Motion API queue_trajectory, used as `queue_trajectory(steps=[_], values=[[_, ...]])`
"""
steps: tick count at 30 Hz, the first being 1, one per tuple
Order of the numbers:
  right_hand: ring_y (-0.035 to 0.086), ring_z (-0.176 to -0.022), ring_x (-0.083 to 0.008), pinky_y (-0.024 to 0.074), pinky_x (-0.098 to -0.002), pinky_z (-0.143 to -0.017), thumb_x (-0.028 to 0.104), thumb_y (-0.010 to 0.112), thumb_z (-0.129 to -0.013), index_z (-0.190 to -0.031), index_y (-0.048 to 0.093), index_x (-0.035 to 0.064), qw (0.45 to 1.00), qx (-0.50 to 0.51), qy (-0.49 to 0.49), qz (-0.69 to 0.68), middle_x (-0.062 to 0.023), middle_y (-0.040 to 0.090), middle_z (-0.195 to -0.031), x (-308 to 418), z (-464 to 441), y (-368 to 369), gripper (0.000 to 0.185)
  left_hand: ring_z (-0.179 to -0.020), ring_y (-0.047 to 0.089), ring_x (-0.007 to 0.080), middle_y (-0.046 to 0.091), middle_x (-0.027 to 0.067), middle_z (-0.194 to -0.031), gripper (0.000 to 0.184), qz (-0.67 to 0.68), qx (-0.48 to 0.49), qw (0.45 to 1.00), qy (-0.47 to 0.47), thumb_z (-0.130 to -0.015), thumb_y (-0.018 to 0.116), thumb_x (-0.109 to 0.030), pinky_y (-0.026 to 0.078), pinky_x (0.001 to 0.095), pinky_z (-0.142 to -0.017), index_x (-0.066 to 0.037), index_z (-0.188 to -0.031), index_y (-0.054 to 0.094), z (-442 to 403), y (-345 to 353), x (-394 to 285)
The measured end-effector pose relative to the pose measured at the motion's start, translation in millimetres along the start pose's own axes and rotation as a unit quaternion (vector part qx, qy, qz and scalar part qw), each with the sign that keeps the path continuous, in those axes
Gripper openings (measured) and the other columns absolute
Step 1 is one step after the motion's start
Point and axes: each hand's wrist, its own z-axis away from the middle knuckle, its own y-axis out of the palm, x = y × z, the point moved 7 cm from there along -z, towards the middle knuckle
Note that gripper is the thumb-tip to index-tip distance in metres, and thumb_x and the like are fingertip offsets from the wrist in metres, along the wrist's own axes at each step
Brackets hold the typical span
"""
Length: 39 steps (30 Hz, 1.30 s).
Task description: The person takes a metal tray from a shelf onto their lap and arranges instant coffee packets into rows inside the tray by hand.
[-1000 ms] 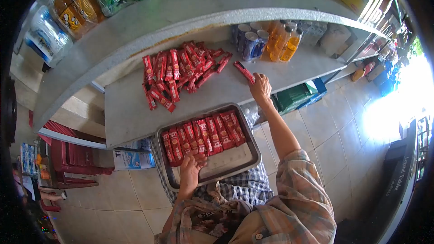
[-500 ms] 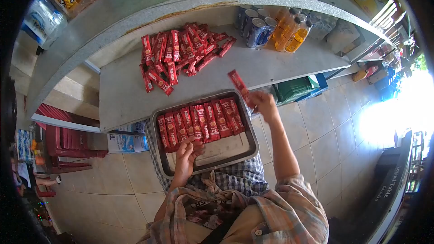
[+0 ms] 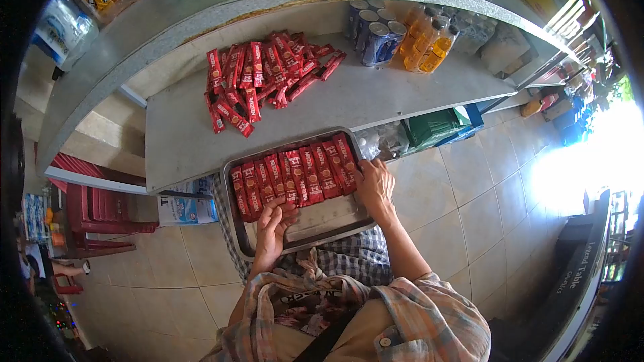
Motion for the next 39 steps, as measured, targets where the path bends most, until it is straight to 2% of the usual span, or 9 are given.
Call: queue_trajectory(steps=[5,11,12,19,23,29,31,32,39], values=[[0.046,-0.117,-0.0321,0.0383,-0.05,-0.094,0.021,0.062,-0.083,-0.103,0.065,0.0076,0.986,-0.055,-0.156,0.03,-0.0098,0.06,-0.116,20.2,-1.5,2.2,0.025,-0.095,0.061,0.0173,0.061,0.0091,-0.104,0.032,-0.008,0.005,1.0,-0.007,-0.093,0.055,-0.018,0.049,0.0295,-0.08,-0.003,-0.12,0.049,-0.6,1.8,1.9],[0.039,-0.126,-0.0338,0.0256,-0.062,-0.101,0.021,0.061,-0.083,-0.114,0.061,0.0096,0.991,-0.004,-0.131,0.026,-0.0059,0.058,-0.122,8.1,0.7,36.9,0.033,-0.096,0.061,0.0181,0.061,0.0098,-0.104,0.034,-0.018,0.003,1.0,-0.009,-0.093,0.056,-0.019,0.05,0.0302,-0.082,-0.002,-0.121,0.049,-0.8,4.8,-0.3],[0.041,-0.123,-0.035,0.0274,-0.054,-0.102,0.021,0.061,-0.083,-0.114,0.062,0.0085,0.991,0.002,-0.13,0.032,-0.0073,0.057,-0.125,9.6,0.8,34.6,0.033,-0.097,0.061,0.019,0.061,0.0103,-0.105,0.035,-0.018,0.006,1.0,-0.008,-0.093,0.057,-0.02,0.05,0.0306,-0.082,-0.003,-0.121,0.049,-1.5,3.4,1.3],[0.042,-0.12,-0.0396,0.0344,-0.0458,-0.102,0.019,0.065,-0.082,-0.121,0.054,0.0037,0.984,-0.133,-0.064,-0.102,-0.0207,0.047,-0.129,4.7,3.9,1.5,0.043,-0.099,0.06,0.0204,0.061,0.011,-0.106,0.032,-0.115,0.016,0.99,0.075,-0.095,0.053,-0.018,0.049,0.0316,-0.082,-0.003,-0.122,0.048,-7.9,13.8,-30.7],[0.047,-0.114,-0.0377,0.0379,-0.0429,-0.098,0.024,0.064,-0.084,-0.13,0.041,-0.0005,0.976,-0.061,0.016,-0.209,-0.0231,0.049,-0.125,-21.2,-1.7,23.0,0.057,-0.096,0.058,0.0134,0.061,0.0083,-0.104,0.027,-0.231,0.001,0.961,0.152,-0.093,0.056,-0.015,0.048,0.0273,-0.081,-0.003,-0.117,0.053,-43.3,31.6,-96.8],[0.047,-0.115,-0.0371,0.0381,-0.043,-0.098,0.025,0.061,-0.085,-0.133,0.036,-0.0008,0.979,-0.053,0.0,-0.197,-0.0231,0.049,-0.124,-14.4,-0.4,23.6,0.06,-0.108,0.054,0.0193,0.055,0.0115,-0.117,0.045,-0.345,-0.037,0.906,0.243,-0.087,0.066,-0.026,0.043,0.0313,-0.09,-0.001,-0.119,0.05,-168.3,48.3,-186.9],[0.046,-0.116,-0.0372,0.0378,-0.0432,-0.098,0.025,0.061,-0.085,-0.133,0.036,-0.0009,0.976,-0.061,-0.001,-0.208,-0.0233,0.048,-0.125,-16.0,0.3,23.1,0.06,-0.111,0.052,0.0278,0.053,0.0178,-0.12,0.058,-0.469,-0.058,0.819,0.326,-0.083,0.069,-0.035,0.042,0.0387,-0.092,0.001,-0.122,0.047,-230.7,41.3,-204.1],[0.045,-0.117,-0.0374,0.0371,-0.0435,-0.098,0.026,0.061,-0.085,-0.133,0.036,-0.0013,0.973,-0.051,0.009,-0.224,-0.0234,0.047,-0.125,-15.9,-0.5,21.5,0.06,-0.113,0.049,0.0347,0.051,0.0221,-0.122,0.065,-0.568,-0.089,0.724,0.381,-0.08,0.069,-0.041,0.04,0.0447,-0.093,0.001,-0.124,0.046,-243.7,52.7,-214.3],[0.045,-0.116,-0.0374,0.0362,-0.044,-0.099,0.029,0.06,-0.086,-0.13,0.04,-0.0013,0.969,-0.044,0.033,-0.242,-0.0228,0.05,-0.122,-23.1,1.0,21.5,0.057,-0.137,0.021,0.0399,0.019,0.0283,-0.147,0.123,-0.772,-0.249,0.577,0.098,-0.063,0.056,-0.081,0.021,0.0472,-0.111,0.004,-0.143,0.017,-316.4,51.6,-201.0]])
